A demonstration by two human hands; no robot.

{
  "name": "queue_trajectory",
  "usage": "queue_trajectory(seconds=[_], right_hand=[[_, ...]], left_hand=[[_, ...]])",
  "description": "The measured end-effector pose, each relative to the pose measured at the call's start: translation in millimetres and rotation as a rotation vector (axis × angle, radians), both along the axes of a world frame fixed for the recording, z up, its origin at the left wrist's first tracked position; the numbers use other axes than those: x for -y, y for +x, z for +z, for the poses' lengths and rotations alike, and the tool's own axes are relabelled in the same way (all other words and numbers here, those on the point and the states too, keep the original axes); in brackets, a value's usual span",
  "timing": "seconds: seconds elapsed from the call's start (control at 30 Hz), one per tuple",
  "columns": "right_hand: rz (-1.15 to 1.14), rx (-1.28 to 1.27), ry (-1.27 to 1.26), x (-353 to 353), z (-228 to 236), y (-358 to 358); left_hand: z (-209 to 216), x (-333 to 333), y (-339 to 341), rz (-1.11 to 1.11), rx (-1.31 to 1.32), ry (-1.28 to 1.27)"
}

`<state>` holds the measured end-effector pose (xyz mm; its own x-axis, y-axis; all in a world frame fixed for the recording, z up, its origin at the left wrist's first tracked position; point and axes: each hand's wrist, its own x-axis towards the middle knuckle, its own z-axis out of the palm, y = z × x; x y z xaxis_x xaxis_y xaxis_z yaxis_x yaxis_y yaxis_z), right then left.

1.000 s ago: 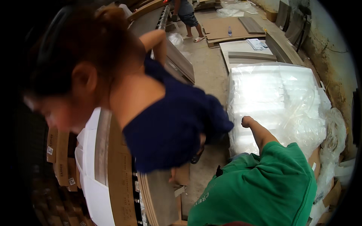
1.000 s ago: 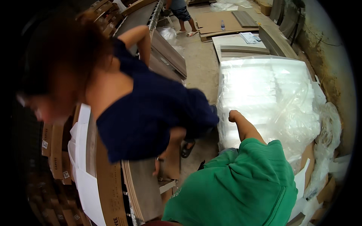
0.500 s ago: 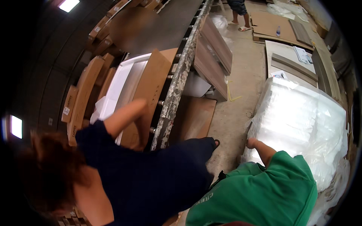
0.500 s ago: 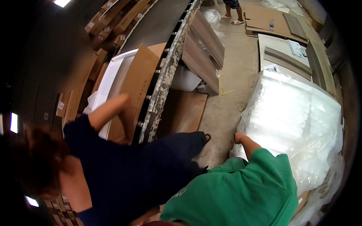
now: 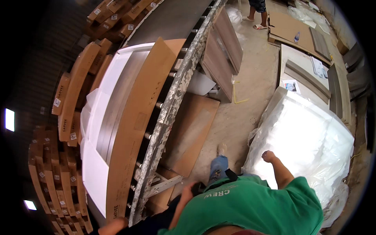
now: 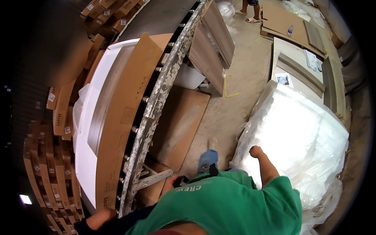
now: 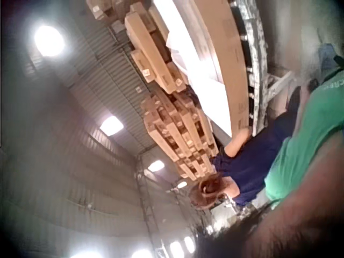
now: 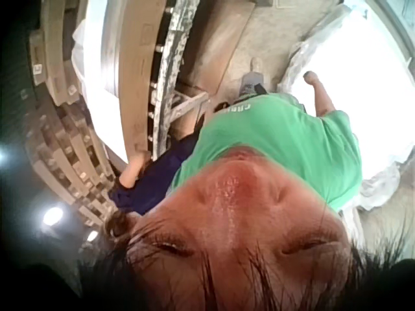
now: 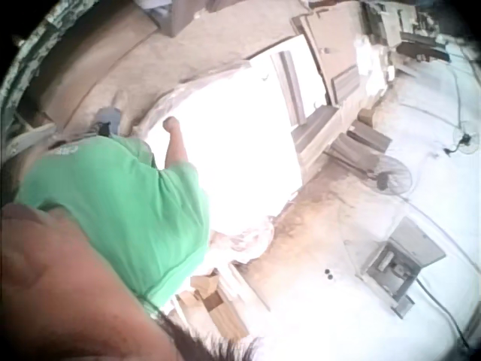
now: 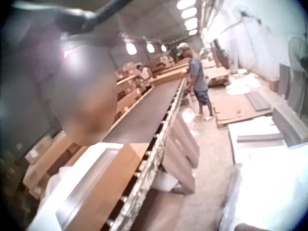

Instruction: The person packs wood-textured panels into a large white foam-lined box. They place white foam spacers between panels, add protective sheets, and arrange the furniture components one by one into the shipping container.

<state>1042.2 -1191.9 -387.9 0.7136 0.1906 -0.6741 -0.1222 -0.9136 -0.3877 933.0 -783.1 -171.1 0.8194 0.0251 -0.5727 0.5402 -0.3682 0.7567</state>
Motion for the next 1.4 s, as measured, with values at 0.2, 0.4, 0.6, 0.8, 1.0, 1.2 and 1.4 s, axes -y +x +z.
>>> queue_trajectory(seconds=[0.2,0.4,0.6,0.8,1.0,1.2,1.4], right_hand=[[-0.375,0.026,0.131,-21.8,35.5,36.2],[-0.479,0.035,0.209,-79.2,96.1,91.3],[-0.527,0.087,0.176,-92.0,121.5,117.2],[-0.539,0.018,-0.025,-41.8,111.8,103.2],[-0.462,-0.171,-0.073,12.0,97.8,135.4],[-0.064,0.085,0.153,86.0,65.3,275.1],[0.204,0.256,0.001,126.1,115.1,502.5]], left_hand=[[-48.0,27.8,186.1,-0.343,0.089,-0.037],[-101.5,91.2,388.4,0.02,0.02,-0.46],[-91.2,118.1,525.7,0.441,-0.04,-0.634],[-86.2,125.9,564.2,0.631,-0.196,-0.694],[-101.5,133.7,573.0,0.79,-0.203,-0.572],[-96.8,144.9,568.6,0.805,-0.088,-0.441],[-73.6,156.9,562.5,1.007,-0.218,-0.435]])
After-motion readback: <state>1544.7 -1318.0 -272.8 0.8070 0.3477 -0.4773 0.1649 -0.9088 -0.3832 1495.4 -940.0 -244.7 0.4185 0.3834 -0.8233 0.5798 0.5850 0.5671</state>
